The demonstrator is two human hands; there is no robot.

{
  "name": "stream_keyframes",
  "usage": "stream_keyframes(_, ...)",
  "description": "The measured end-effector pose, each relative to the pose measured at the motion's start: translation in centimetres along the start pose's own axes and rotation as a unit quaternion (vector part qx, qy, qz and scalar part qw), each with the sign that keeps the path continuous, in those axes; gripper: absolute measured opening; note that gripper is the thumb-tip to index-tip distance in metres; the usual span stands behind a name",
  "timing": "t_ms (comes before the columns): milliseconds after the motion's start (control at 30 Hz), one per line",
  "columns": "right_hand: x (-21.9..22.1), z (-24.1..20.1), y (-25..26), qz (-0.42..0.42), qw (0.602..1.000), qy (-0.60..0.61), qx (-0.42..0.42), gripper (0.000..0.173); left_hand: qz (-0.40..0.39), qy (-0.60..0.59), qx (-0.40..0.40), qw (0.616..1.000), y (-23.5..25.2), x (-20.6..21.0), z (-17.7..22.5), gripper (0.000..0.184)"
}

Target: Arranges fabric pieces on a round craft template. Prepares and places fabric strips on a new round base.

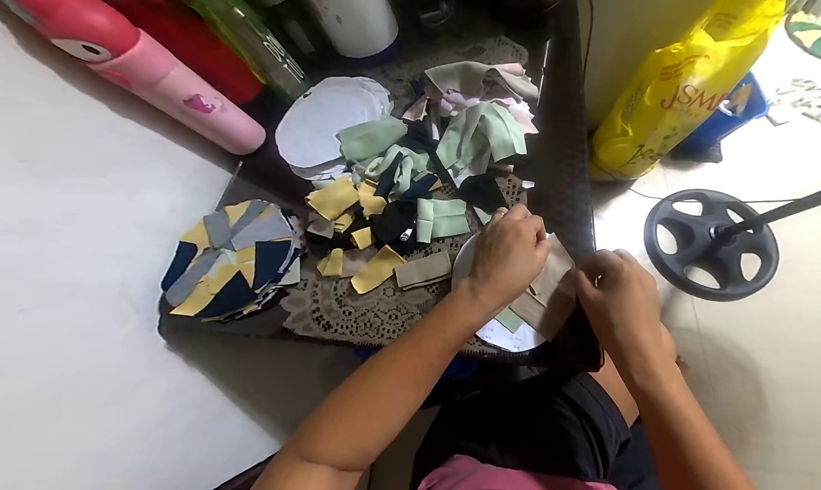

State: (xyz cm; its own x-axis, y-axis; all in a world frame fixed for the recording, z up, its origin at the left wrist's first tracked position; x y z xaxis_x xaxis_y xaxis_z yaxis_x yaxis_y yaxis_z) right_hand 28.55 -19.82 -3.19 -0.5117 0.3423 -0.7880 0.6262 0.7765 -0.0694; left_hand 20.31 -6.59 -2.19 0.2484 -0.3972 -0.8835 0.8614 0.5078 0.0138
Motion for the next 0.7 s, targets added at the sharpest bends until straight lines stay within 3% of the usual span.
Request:
stream_keyframes(267, -0.2, 0.7, -0.2, 0.027, 0.998, 0.051, -0.029, 0.009, -0.026, -0.002, -0.020, 0.999, 0.3, -0.3, 0.2, 0.015)
stream_keyframes(700, 1.0, 0.0, 0.0, 0.071, 0.993, -0.025, -0.088, 0.014, -0.025, -0.003, -0.016, 1.000, 0.4, -0.2, 0.0, 0.011)
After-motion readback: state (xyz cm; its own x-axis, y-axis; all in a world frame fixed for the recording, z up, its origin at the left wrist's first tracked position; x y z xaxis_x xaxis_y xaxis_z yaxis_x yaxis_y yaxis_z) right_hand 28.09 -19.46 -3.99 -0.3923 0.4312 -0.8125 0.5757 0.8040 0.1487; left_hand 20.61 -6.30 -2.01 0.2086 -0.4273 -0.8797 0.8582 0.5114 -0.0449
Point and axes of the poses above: each hand's wrist, its own y-axis towards the middle knuckle, its own x-axis out of the palm, z = x × y, the point moved 5 cm from there along y, towards the middle knuckle, and after that the axes turned 10 degrees about -z, right-handed, at the moved point
